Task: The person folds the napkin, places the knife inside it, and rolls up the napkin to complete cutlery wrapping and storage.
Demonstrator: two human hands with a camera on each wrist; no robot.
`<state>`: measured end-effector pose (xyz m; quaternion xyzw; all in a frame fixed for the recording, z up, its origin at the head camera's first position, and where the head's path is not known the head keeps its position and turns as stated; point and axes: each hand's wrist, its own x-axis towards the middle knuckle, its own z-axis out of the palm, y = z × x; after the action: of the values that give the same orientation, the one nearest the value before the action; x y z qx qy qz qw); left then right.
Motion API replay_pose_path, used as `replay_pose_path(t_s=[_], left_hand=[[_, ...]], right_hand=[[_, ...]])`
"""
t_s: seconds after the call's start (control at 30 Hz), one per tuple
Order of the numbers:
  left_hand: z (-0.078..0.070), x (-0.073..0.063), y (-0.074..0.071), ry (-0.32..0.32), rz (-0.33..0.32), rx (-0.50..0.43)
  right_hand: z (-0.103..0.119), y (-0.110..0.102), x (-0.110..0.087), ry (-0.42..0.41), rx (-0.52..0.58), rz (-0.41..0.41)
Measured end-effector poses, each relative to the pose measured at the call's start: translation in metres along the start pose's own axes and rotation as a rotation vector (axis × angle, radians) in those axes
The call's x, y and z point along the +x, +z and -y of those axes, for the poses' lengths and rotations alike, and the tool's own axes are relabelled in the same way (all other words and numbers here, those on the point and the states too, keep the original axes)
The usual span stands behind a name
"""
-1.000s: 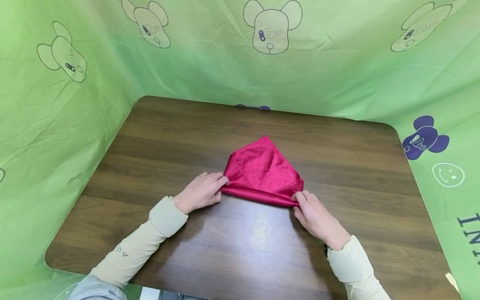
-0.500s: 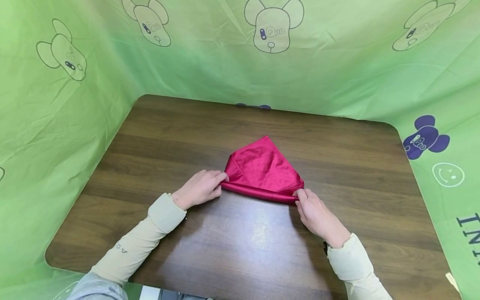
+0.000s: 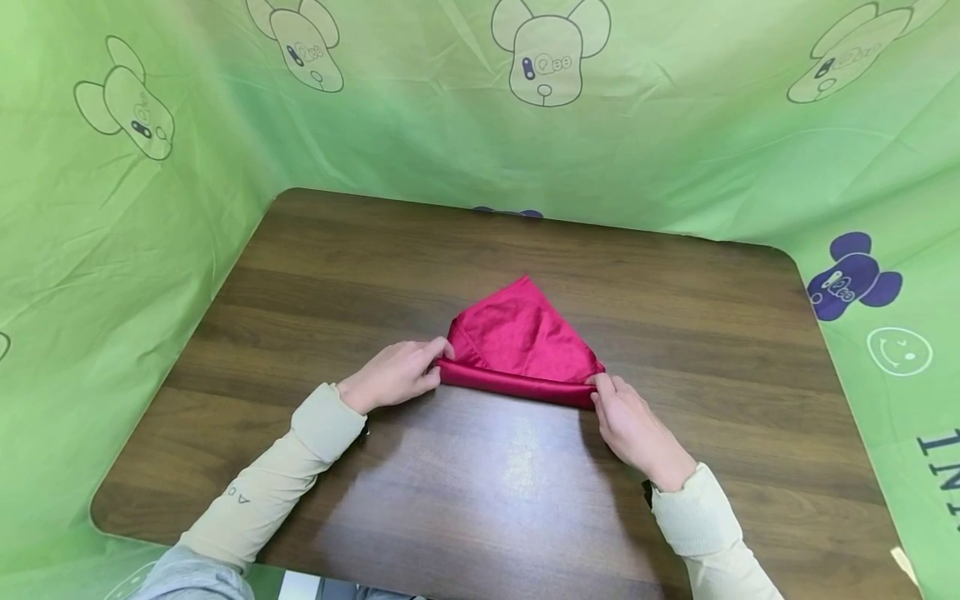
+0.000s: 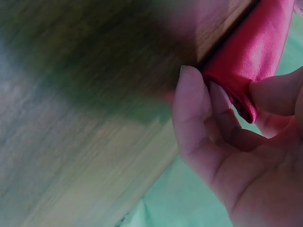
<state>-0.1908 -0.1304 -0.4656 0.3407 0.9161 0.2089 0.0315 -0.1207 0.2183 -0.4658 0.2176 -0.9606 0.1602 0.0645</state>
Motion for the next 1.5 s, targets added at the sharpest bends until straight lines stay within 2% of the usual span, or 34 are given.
replay_pose_path(t_s=[0.23, 0.43, 0.77, 1.03, 1.5], left_hand=[[0.002, 0.0, -0.001, -0.048, 0.036, -0.05], [0.002, 0.001, -0.003, -0.069, 0.065, -0.08], [0.005, 0.005, 0.0, -0.122, 0.06, -0.129], [0.002, 0.008, 0.0, -0.174, 0.049, -0.103], [0.003, 0.01, 0.004, -0.203, 0.055, -0.05]], right_hand=[[-0.001, 0.001, 0.002, 0.026, 0.024, 0.015], [-0.001, 0.001, 0.004, 0.089, 0.094, 0.044], [0.0, 0.002, 0.007, 0.128, 0.097, 0.051], [0.002, 0.002, 0.01, 0.214, 0.097, 0.094], [0.006, 0.0, 0.013, 0.261, 0.07, 0.093]])
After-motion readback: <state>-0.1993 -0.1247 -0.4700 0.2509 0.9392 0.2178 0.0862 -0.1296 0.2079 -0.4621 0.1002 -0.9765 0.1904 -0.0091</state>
